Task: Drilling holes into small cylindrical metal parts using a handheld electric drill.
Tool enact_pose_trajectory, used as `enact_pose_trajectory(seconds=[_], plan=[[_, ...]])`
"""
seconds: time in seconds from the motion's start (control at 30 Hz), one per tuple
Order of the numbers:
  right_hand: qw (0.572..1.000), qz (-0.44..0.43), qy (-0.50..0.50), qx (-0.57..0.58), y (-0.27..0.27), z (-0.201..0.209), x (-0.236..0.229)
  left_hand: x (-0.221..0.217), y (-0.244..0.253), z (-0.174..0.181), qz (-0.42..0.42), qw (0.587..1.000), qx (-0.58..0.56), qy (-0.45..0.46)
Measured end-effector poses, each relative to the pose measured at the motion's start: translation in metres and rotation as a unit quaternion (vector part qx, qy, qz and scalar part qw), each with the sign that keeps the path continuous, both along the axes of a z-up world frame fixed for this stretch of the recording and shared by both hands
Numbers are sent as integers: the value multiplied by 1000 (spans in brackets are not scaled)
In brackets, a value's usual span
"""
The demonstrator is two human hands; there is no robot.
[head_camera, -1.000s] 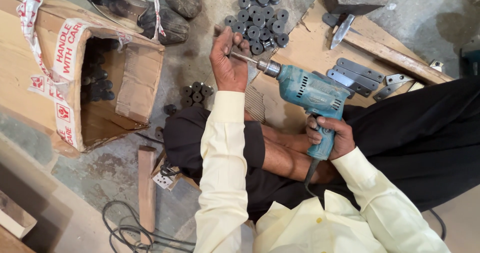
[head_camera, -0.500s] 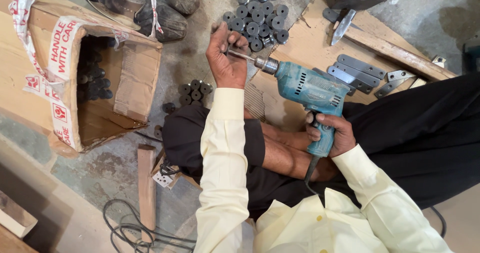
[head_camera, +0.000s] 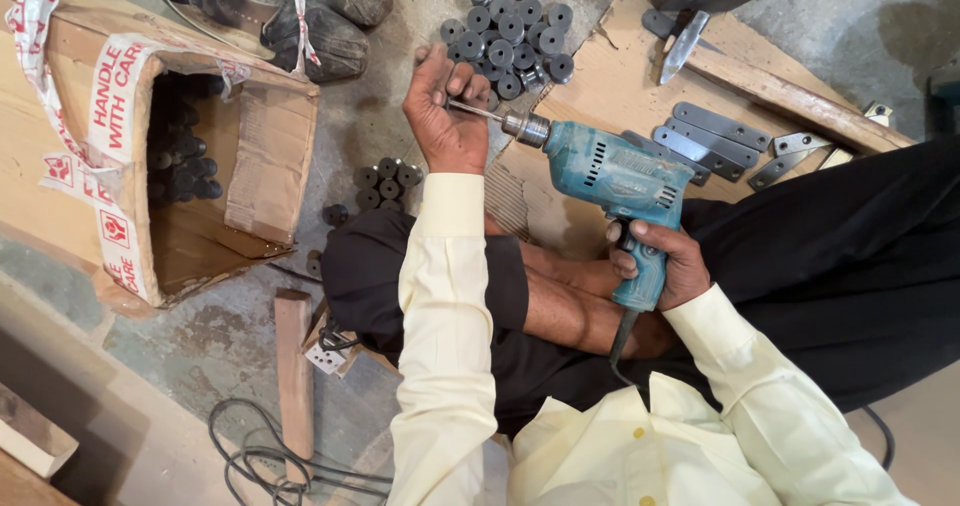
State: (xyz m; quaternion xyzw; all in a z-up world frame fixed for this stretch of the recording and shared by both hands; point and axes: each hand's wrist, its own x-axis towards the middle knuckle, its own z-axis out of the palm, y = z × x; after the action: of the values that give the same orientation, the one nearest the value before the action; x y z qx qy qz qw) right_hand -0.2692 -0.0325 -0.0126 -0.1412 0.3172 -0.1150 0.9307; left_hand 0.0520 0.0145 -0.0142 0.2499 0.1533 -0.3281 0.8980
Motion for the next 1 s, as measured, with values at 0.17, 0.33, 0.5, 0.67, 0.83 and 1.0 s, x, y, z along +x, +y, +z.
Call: enact_pose_trajectory(seconds=[0.17,0.33,0.5,0.67,0.83,1.0], plan=[[1000,2,1,9,-1,0,-1,0,1,-1,-6,1000,-5,-7],[1000,2,11,10,-1,1,0,1,0,-13,-4,1000,15,-6],[1000,2,2,19,-4,0,0,-1,-2,-14,0,1000,8,-12],[999,1,-5,44,-7,0,2,0,-9,-12,1,1000,26,-11],[997,4,-12,74,-6,-4,-1,2,-5,-16,15,999,37,-30],[994,7,-36,105,-10,-3,0,0,-7,-3,-1,999,17,-30]])
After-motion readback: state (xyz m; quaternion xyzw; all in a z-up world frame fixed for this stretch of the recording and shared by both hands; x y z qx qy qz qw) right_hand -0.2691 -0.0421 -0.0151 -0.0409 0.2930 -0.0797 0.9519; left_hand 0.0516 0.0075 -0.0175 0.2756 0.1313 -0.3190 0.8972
